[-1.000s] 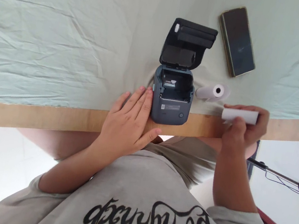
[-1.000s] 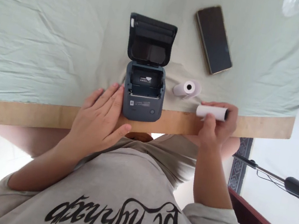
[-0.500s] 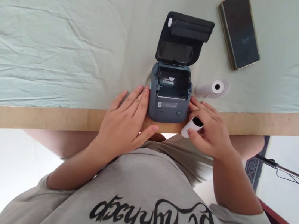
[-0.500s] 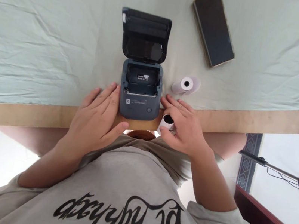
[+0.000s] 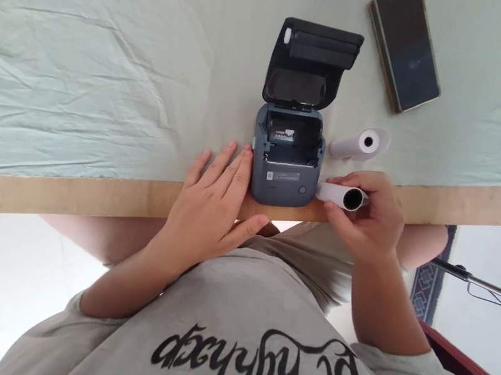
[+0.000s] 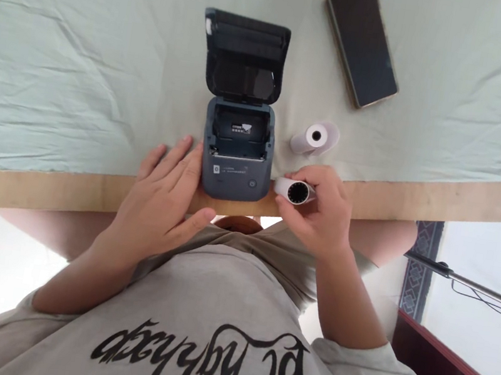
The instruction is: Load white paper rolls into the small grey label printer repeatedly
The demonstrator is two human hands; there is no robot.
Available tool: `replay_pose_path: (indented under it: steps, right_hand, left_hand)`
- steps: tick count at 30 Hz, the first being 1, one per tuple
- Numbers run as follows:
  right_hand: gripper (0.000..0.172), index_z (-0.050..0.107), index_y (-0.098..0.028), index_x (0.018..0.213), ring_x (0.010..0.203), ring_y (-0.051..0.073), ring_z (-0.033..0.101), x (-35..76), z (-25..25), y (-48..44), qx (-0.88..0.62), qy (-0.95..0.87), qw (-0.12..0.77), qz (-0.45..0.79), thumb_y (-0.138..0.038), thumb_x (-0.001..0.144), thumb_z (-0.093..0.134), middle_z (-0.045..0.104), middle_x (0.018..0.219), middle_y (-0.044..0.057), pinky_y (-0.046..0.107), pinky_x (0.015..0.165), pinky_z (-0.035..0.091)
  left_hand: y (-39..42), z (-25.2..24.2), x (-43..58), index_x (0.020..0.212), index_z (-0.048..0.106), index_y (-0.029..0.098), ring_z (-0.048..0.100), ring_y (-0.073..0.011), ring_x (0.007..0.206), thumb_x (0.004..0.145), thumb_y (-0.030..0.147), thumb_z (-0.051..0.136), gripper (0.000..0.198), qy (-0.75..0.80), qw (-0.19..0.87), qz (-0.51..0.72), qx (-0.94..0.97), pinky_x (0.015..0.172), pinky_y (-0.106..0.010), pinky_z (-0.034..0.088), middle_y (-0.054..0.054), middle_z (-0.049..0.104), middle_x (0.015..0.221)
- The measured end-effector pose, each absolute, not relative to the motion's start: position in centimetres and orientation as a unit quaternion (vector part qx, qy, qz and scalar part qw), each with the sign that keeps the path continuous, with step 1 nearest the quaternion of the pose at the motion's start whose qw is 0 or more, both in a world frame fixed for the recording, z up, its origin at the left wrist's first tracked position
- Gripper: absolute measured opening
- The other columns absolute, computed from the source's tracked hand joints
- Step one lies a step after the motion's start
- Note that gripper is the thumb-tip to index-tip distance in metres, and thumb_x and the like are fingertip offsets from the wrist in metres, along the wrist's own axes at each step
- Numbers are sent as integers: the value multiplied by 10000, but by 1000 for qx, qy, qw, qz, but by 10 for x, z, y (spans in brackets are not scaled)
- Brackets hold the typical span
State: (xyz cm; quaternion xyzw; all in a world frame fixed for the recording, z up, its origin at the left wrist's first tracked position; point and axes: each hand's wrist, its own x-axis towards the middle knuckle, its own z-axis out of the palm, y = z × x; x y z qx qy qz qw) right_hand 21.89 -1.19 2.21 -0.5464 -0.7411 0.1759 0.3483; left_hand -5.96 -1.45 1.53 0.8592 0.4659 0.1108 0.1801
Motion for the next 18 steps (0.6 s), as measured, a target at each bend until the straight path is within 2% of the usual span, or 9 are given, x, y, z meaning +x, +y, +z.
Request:
replay_pose_path:
  steps: [3, 7, 12, 15, 18]
  right_hand:
    - [257, 674, -274, 1061, 866, 219, 724, 218, 18, -8, -562, -750, 339, 79, -239, 830, 781, 747, 956, 39, 388, 750, 618]
    - [446, 588, -274, 1273, 1005, 230, 761, 222, 4, -11, -594, -698, 377, 135, -206, 856, 728, 752, 1094, 56, 397, 850, 638]
    - [418, 519, -260, 1313, 1136, 243, 728, 226, -8, -17, -595, -691, 362, 193, -202, 906, 595, 695, 1231, 99, 439, 945, 626]
    - [451, 496, -283, 1324, 1125, 269, 704, 222, -7, -14, -571, -721, 359, 158, -239, 896, 630, 645, 1228, 99, 499, 986, 602]
    - [433, 514, -300, 1255, 1049, 277, 689, 218, -2, -8, -562, -740, 358, 92, -283, 876, 723, 642, 1136, 81, 505, 917, 608]
  left_hand:
    - [-14, 15, -60, 1629, 313, -33, 387, -404, 1588, 1106, 598, 205, 826, 467, 187, 120, 856, 1273, -564, 274, -284, 468, 1635]
    - [-14, 15, -61, 1632, 319, -8, 387, -396, 1591, 1101, 601, 226, 813, 468, 193, 123, 853, 1276, -559, 284, -275, 475, 1635]
    - [-14, 14, -62, 1658, 299, 30, 371, -385, 1603, 1094, 591, 250, 797, 472, 211, 132, 846, 1291, -564, 279, -253, 460, 1654]
    - [-14, 14, -62, 1652, 312, 26, 373, -378, 1604, 1095, 594, 235, 800, 475, 212, 130, 844, 1294, -554, 280, -250, 461, 1655]
    - [-14, 14, -60, 1646, 323, 27, 378, -371, 1603, 1095, 609, 206, 809, 478, 207, 128, 844, 1293, -541, 282, -240, 468, 1653]
